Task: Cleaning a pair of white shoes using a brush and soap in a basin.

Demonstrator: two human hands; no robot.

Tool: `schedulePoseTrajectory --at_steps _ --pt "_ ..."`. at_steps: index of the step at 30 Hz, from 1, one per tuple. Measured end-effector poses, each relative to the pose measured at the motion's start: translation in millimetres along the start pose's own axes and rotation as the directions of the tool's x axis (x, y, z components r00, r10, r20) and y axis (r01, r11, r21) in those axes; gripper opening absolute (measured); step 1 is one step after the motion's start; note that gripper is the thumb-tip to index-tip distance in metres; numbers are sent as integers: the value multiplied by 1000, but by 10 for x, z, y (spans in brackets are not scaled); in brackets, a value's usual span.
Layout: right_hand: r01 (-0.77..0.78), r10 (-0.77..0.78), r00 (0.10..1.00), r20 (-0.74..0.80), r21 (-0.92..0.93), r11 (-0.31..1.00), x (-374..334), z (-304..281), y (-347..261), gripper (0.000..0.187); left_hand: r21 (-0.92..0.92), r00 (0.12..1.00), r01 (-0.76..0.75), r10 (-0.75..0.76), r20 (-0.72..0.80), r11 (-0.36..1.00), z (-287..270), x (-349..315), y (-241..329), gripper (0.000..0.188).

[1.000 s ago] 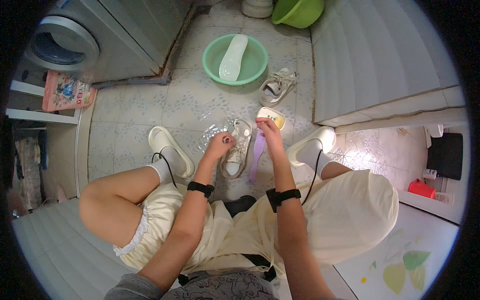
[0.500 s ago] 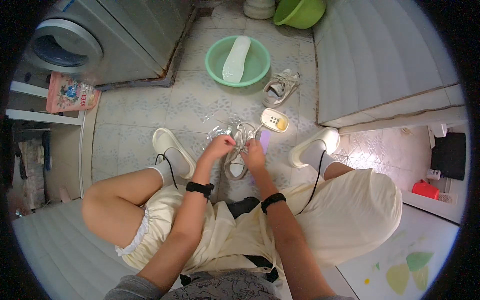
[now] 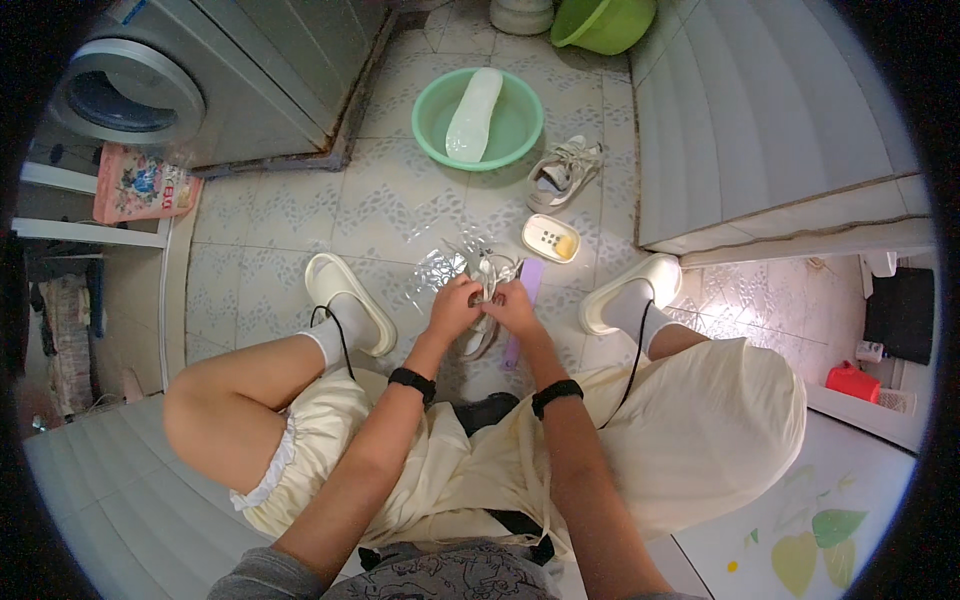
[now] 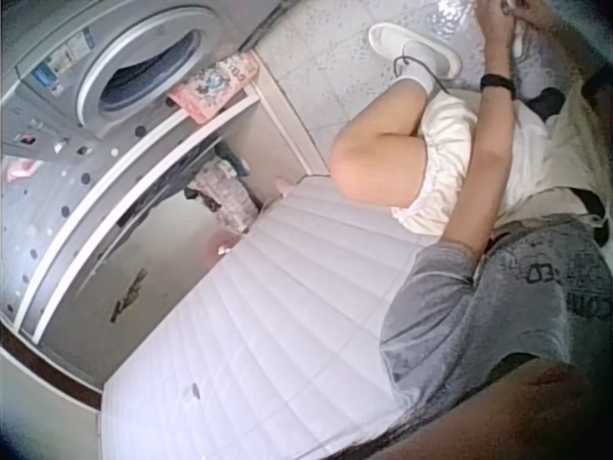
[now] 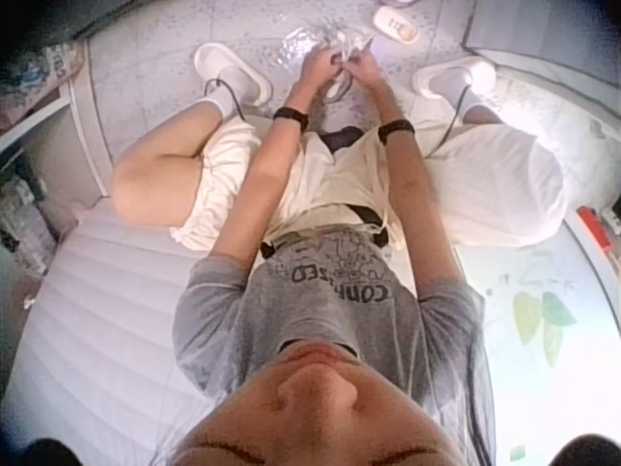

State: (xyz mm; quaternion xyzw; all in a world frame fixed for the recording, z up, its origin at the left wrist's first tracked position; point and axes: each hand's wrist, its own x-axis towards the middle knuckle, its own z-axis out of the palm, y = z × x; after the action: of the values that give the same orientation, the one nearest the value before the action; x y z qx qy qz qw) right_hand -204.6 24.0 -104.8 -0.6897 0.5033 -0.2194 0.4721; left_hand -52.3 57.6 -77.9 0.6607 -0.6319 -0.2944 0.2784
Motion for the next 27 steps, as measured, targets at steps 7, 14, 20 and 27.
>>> schedulePoseTrajectory --at_steps 7,14,20,27 --pt "214 -214 976 29 -14 977 -19 -43 -124 26 -240 975 185 -208 -74 953 180 -25 -166 12" --pt "-255 289 951 -107 252 933 106 -6 -288 22 -869 898 337 -400 181 363 -151 227 -112 18" --pt "25 315 945 -81 984 177 229 -419 -65 30 -985 914 171 -380 145 36 -770 479 272 25" --pt "-177 305 952 5 822 541 232 -195 -704 38 -969 950 243 -189 248 -48 -766 631 514 24"
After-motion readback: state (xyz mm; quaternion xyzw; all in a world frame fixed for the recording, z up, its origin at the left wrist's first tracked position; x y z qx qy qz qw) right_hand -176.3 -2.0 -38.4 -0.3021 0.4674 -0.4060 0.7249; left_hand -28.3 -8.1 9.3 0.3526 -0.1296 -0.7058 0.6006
